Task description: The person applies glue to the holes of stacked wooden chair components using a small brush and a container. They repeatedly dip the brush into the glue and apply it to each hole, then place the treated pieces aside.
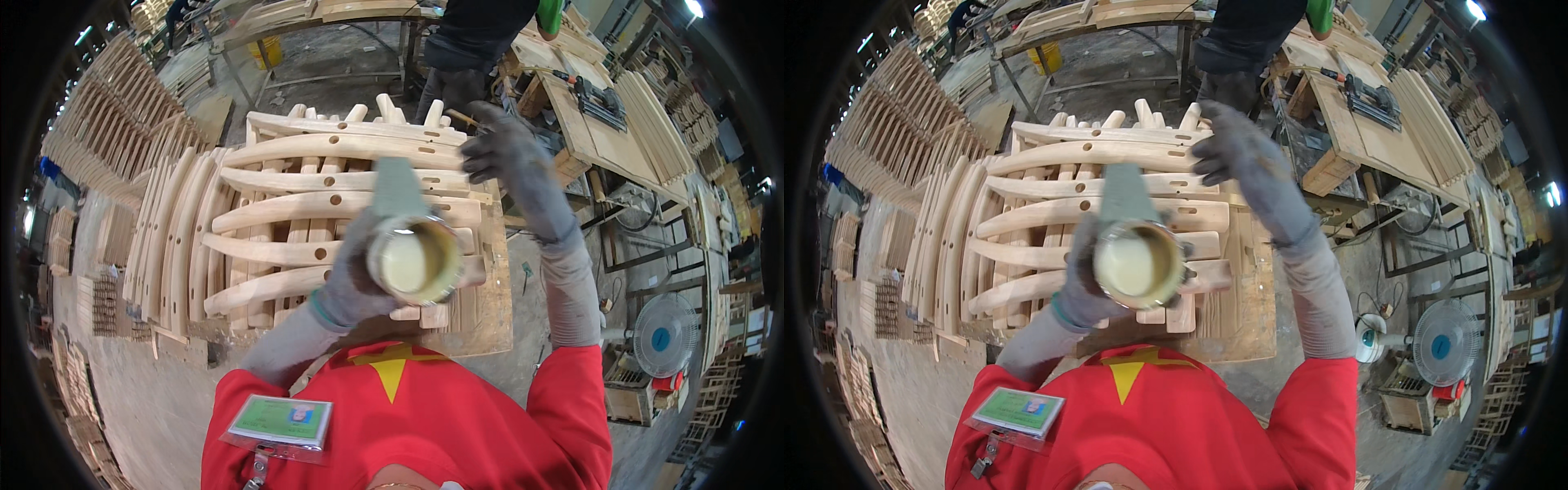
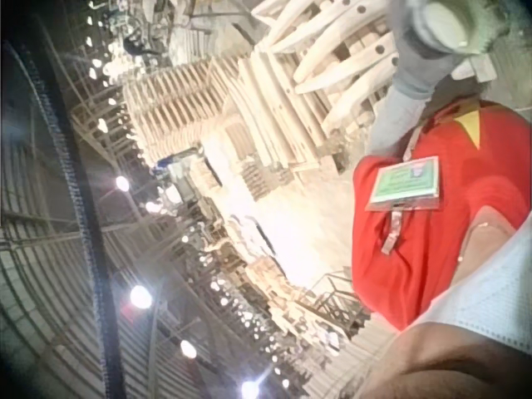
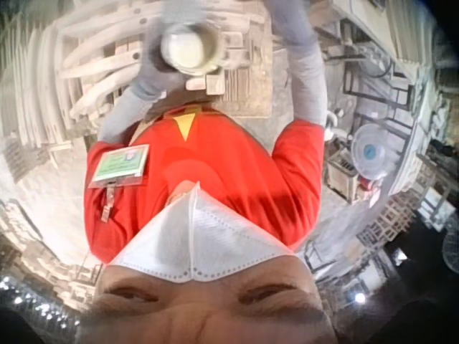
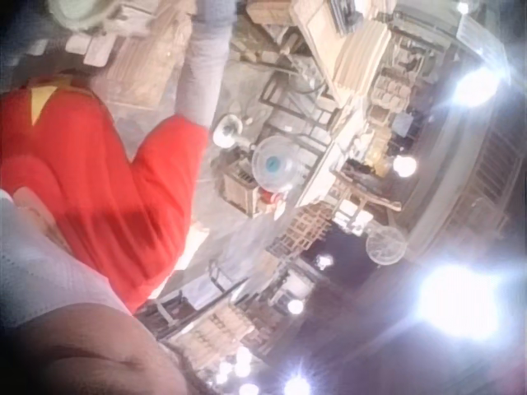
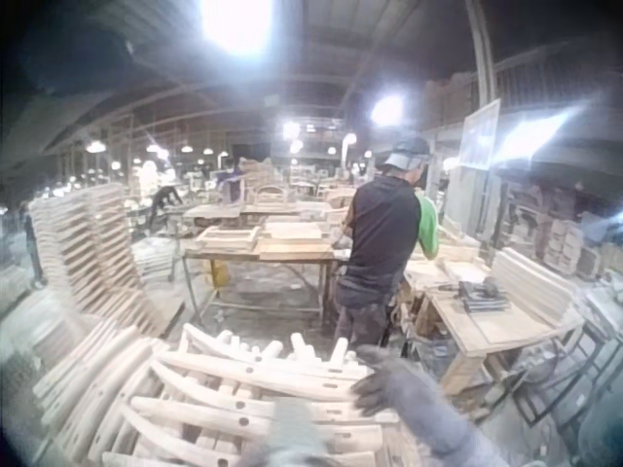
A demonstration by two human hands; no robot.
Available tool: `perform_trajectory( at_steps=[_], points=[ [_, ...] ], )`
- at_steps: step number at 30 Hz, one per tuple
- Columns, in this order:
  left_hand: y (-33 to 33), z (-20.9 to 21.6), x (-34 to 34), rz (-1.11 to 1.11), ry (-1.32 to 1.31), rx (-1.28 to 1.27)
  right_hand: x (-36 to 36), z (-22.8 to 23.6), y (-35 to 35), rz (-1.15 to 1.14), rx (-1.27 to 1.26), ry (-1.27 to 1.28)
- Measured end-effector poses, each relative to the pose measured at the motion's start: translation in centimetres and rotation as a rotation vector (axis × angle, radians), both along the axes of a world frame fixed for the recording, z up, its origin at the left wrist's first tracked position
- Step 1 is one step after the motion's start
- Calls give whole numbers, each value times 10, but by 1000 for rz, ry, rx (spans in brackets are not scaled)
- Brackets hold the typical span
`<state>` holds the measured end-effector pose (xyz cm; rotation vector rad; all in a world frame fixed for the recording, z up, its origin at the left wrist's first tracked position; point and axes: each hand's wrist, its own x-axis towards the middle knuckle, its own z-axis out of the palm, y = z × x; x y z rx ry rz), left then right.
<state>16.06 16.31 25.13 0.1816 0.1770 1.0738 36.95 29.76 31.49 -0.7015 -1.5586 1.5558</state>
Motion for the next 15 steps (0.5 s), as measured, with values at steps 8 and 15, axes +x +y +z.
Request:
perform_trajectory(
  at_steps=[8, 15],
  points=[
    [-37, 7, -55, 580, 692, 287, -13, 36, -63, -102, 362, 79],
    [-25, 4, -67, 809, 1159, 611, -42, 32, -86, 89, 109, 96]
  ],
)
